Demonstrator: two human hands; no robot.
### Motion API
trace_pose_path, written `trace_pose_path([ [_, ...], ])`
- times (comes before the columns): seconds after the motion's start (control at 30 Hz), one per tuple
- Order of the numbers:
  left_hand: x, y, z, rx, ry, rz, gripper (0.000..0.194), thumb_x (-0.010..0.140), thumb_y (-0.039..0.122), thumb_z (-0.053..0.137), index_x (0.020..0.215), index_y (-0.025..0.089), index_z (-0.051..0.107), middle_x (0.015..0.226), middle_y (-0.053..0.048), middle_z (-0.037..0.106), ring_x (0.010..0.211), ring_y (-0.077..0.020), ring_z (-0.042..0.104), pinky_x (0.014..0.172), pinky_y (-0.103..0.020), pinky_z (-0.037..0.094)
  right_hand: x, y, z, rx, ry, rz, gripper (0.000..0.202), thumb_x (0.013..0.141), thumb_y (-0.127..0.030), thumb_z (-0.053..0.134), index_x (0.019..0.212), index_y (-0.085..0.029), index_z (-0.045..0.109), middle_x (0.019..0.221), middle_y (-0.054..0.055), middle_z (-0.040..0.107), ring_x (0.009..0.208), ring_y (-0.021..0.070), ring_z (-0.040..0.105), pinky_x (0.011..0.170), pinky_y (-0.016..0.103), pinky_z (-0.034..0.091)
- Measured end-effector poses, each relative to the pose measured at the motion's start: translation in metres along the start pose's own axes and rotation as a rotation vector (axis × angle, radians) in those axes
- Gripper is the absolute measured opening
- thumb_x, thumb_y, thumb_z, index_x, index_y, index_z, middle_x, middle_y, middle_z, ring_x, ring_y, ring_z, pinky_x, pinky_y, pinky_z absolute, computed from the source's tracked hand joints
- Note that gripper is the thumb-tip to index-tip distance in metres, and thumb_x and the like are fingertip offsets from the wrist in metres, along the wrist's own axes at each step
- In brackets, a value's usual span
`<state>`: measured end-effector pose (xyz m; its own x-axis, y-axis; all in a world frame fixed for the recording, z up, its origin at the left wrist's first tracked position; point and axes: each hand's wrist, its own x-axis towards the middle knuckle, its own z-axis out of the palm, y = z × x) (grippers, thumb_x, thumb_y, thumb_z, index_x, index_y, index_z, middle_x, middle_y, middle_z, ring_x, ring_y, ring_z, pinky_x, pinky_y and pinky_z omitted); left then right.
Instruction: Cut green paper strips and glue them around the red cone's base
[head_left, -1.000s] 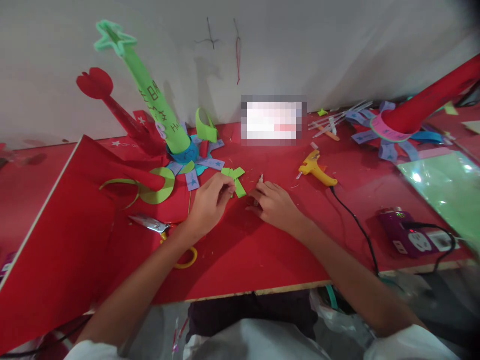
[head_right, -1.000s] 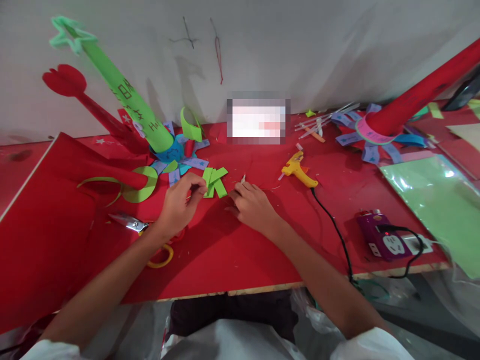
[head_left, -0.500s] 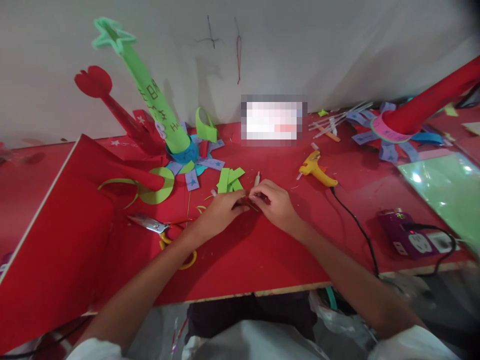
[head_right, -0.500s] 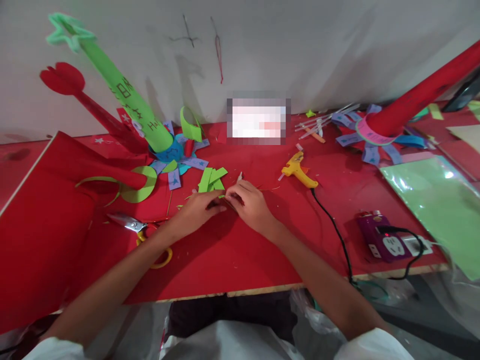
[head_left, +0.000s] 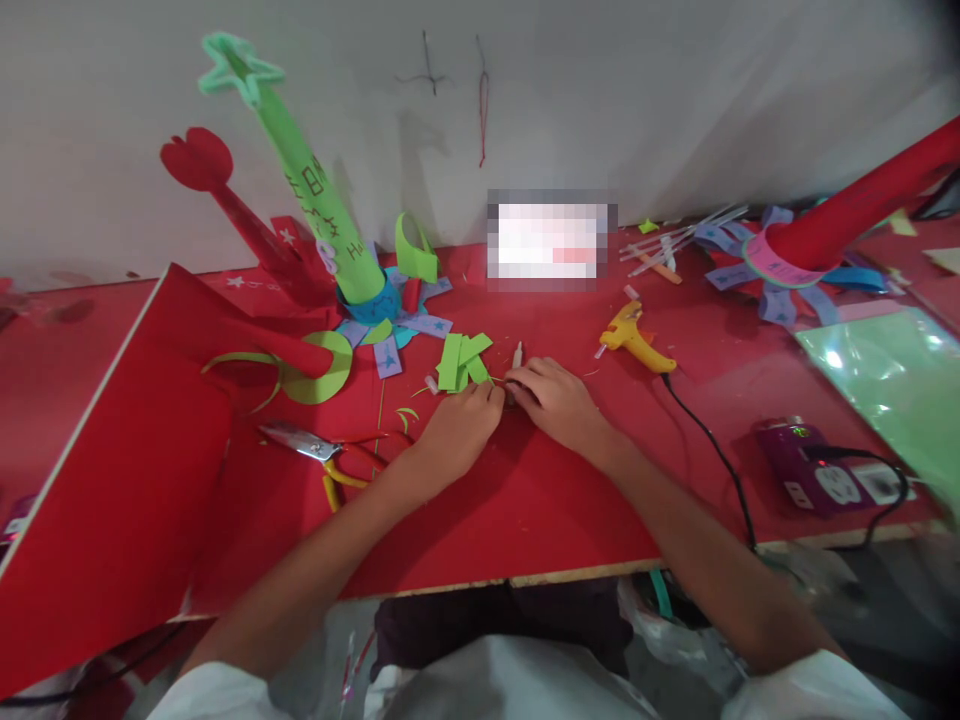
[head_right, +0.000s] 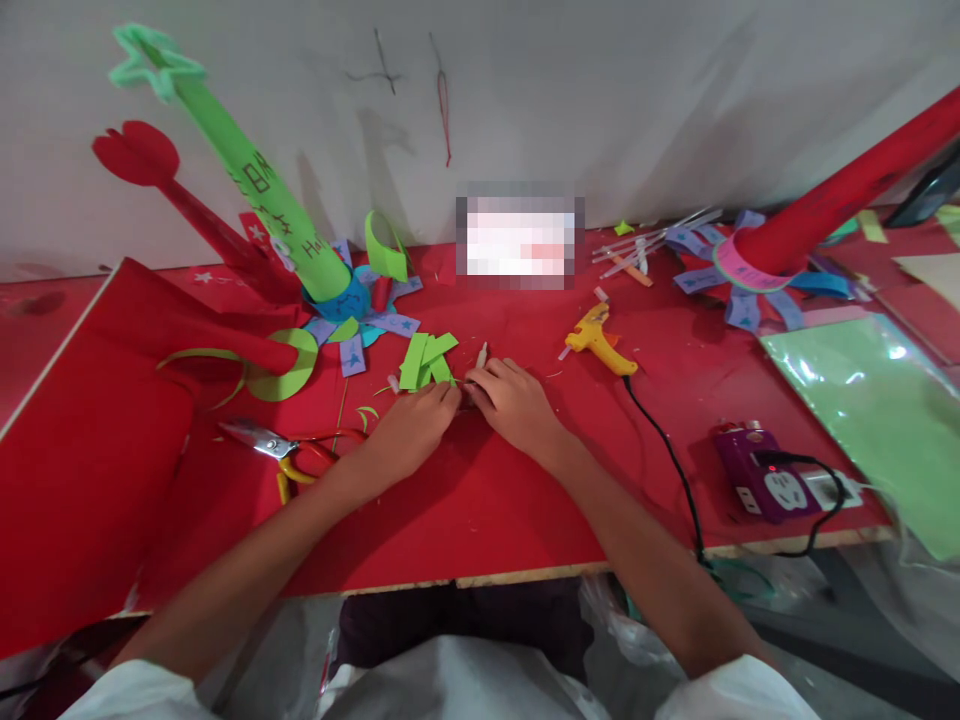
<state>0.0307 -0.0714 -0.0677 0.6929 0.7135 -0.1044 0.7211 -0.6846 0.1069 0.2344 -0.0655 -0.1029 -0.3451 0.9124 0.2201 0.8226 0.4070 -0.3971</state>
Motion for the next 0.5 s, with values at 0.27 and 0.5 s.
trace_pose_path([
  [0.27, -0.034, -0.054, 0.002, -0.138, 0.217, -0.192, 0.018, 0.105, 0.01, 0.041, 0.102, 0.018, 0.057, 0.102, -0.01, 0.068, 0.094, -0.0252, 0.067, 0.082, -0.036, 0.053, 0.0, 0.019, -0.007, -0.138, 0.069, 0.151, 0.047, 0.112, -0.042, 0.045, 0.077, -0.021, 0.067, 0.079, 0.008, 0.069, 0.081, 0.0233, 0.059, 0.066, 0.035, 0.03],
  [0.5, -0.082, -0.114, -0.024, 0.17, 0.367, -0.562, 0.022, 0.107, 0.021, 0.041, 0.1, 0.017, 0.062, 0.096, -0.012, 0.067, 0.083, -0.0263, 0.063, 0.069, -0.033, 0.039, 0.0, 0.021, -0.012, -0.243, 0.076, 0.261, 0.041, 0.109, -0.033, 0.049, 0.075, -0.019, 0.067, 0.08, 0.01, 0.073, 0.076, 0.0231, 0.06, 0.064, 0.036, 0.027],
])
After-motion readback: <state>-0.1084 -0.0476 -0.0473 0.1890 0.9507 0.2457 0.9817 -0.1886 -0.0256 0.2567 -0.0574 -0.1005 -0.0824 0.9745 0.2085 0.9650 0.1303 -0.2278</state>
